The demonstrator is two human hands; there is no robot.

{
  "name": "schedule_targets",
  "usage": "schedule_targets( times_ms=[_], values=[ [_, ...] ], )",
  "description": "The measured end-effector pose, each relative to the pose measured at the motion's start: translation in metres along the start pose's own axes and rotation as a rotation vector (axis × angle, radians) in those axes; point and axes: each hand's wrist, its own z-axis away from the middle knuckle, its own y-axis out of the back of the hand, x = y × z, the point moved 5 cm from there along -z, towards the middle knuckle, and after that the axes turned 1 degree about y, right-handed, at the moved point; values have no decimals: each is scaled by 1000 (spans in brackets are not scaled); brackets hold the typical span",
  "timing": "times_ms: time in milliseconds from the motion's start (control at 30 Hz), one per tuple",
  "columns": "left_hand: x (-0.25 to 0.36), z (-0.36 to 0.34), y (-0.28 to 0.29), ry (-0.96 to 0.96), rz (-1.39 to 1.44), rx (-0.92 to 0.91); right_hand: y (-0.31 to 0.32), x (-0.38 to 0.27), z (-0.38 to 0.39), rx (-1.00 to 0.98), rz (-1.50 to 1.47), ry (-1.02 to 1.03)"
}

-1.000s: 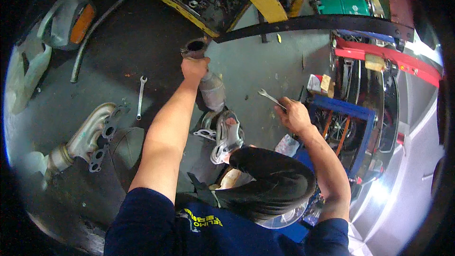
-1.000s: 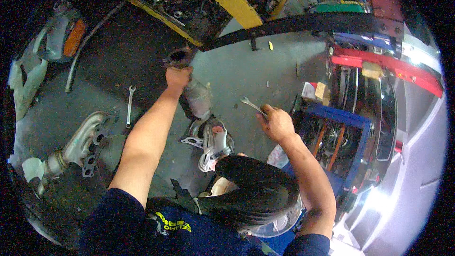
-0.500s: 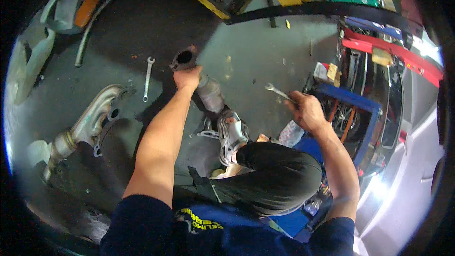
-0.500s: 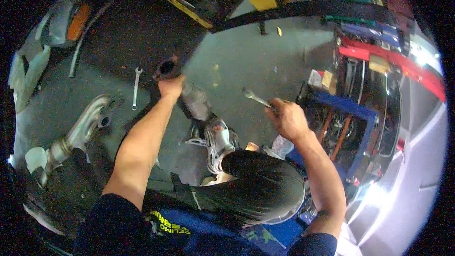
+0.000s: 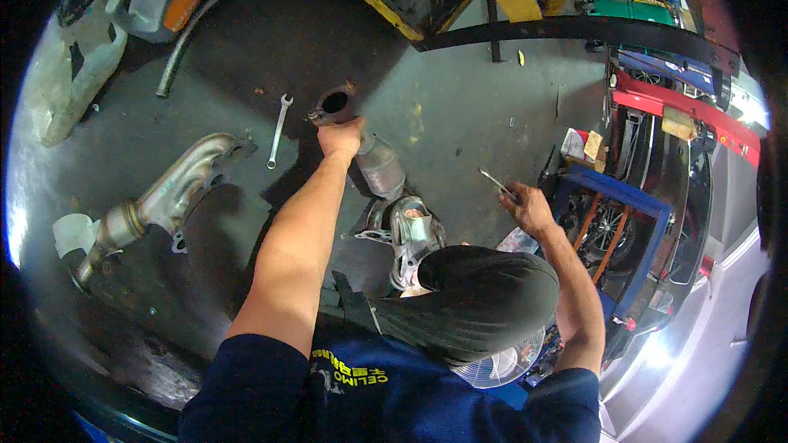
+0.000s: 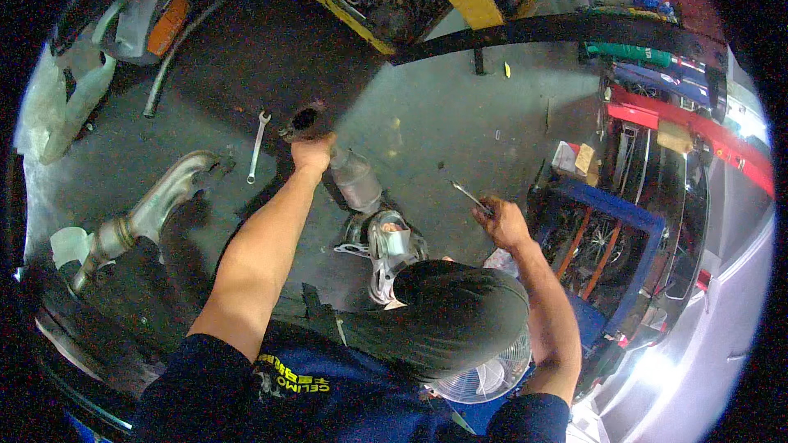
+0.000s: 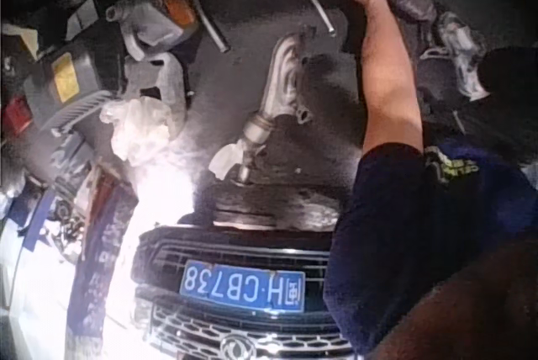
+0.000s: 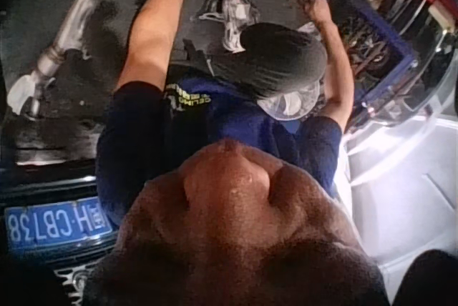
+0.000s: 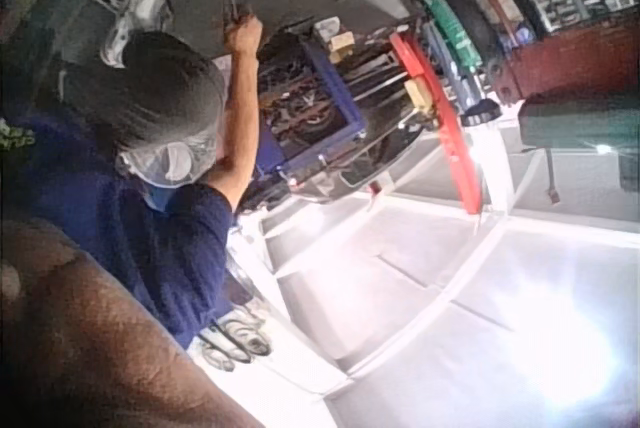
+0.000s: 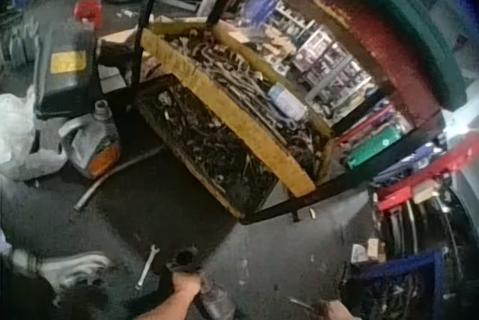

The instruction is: The person sits on the garage floor and uses a wrench to tighten bolts on a removed exhaust manifold. They retrieve a bolt and a wrench from a nearby tool cart, fasten the manifold, then stand and spray a cleaning agent onto the part.

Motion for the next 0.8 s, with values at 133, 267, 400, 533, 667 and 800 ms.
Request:
schedule_targets(
  times_ms=[133, 267, 400, 533, 667, 800],
  values=[
    [5, 3, -2, -91, 100, 36, -58, 35, 38, -62, -189, -231],
    [1, -6, -8, 41, 145, -44, -86, 6, 65, -10, -401, -192],
    [3, -16, -7, -63, 78, -18, -61, -45, 98, -142, -320, -90],
    [-5, -18, -11, -29, 112, -51, -31, -67, 95, -114, -365, -81],
    [-2, -14, -6, -83, 135, 19, -39, -75, 53, -92, -401, -70],
    [-3, -1, -1, -39, 136, -8, -47, -91, 14, -140, -446, 15]
  ],
)
